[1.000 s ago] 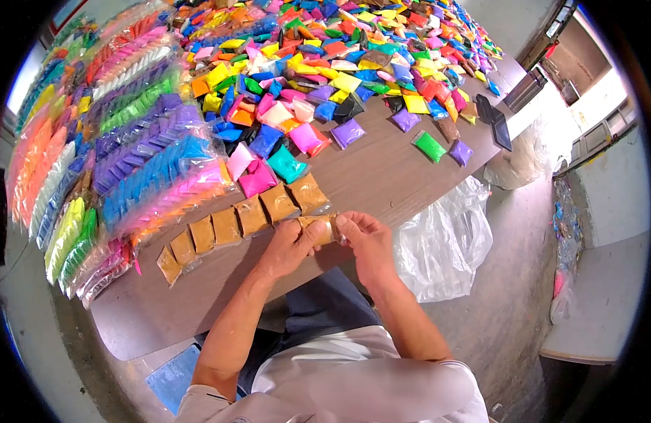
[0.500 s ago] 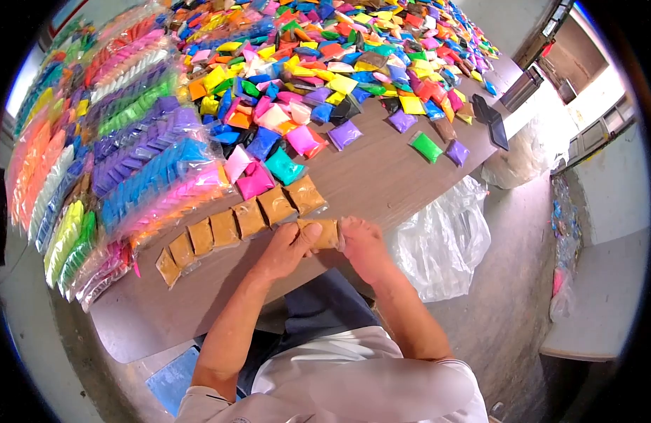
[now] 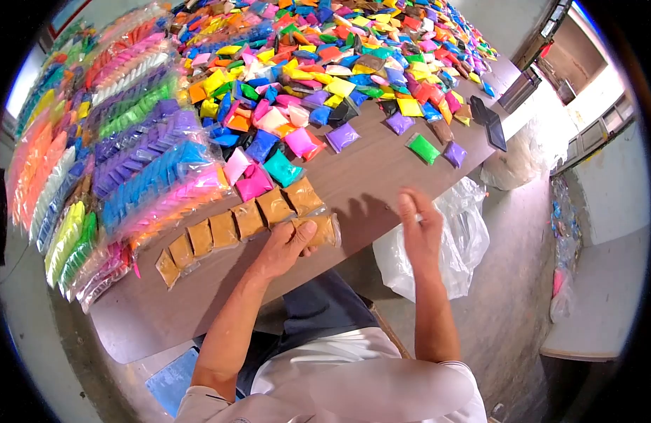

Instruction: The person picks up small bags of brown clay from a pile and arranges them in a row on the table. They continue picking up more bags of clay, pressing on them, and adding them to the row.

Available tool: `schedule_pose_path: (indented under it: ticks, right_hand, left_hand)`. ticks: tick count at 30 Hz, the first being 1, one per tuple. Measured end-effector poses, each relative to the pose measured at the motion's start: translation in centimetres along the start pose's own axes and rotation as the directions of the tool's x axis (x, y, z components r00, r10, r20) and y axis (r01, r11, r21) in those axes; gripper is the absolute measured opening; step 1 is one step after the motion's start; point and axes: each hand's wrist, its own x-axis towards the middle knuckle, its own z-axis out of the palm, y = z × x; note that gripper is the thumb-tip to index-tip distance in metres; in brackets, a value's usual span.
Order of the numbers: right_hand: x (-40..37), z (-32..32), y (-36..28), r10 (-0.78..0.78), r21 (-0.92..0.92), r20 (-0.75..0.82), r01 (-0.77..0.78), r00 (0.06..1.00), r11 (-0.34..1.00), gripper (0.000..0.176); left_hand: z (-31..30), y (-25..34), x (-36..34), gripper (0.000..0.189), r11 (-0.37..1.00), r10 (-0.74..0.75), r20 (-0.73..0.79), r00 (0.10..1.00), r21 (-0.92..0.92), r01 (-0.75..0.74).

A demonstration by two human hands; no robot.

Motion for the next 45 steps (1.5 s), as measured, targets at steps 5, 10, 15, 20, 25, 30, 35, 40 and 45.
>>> schedule_pose_path:
  ticks: [5,10,15,20,25,30,35,40,45]
  right_hand:
    - [-1.7,3.3,-2.8,0.199,0.193,0.452,-0.314,0.87,0.93,0.028]
    - [-2.1,4.9,-2.4,0.193,0.25,0.667,-0.46,0.72,0.852,0.02]
    - [-3.1,4.6,-1.8,0.187,0.347,0.56,-0.433,0.807,0.832,0.021]
    - [-2.8,4.2,-2.8,0.15,0.362,0.635,-0.463,0.758,0.809,0.021]
    - [-2.0,4.3,-1.8,0.152,0.351,0.708,-0.529,0.69,0.773,0.02]
    - [-1.9,4.2,-2.7,0.153,0.236,0.722,-0.448,0.675,0.862,0.02]
    - [1.1,4.8,-2.6,0.241,0.068,0.55,-0.331,0.8,0.941,0.025]
    - [5.2,6.8,0.1,0.104,-0.17,0.541,-0.013,0.835,0.985,0.025]
    - [5.4,8.0,0.8,0.015,-0.365,0.551,0.225,0.834,0.903,0.02]
  left_hand:
    - [0.4,-0.3,0.1,0.053,0.996,0.032,0.003,0.999,0.087,-0.032]
    - [0.1,0.9,-0.3,0.048,0.993,0.061,0.046,0.997,0.101,-0.065]
    - [0.6,-0.3,-0.2,0.046,0.993,0.12,0.028,0.992,0.011,-0.121]
    - [-0.1,-0.2,0.1,0.033,0.992,0.042,0.114,0.993,0.111,-0.054]
    - [0.0,-0.4,0.0,0.033,0.988,0.033,0.119,0.992,0.148,-0.051]
    - [0.0,0.1,-0.2,0.042,0.986,0.107,0.024,0.994,0.124,-0.109]
    - [0.2,0.0,-0.1,0.036,0.952,0.167,0.047,0.985,0.253,-0.174]
    - [0.1,0.4,-0.2,0.031,0.956,0.184,0.046,0.982,0.225,-0.19]
    - [0.2,0.3,-0.2,0.026,0.96,0.176,0.039,0.984,0.213,-0.18]
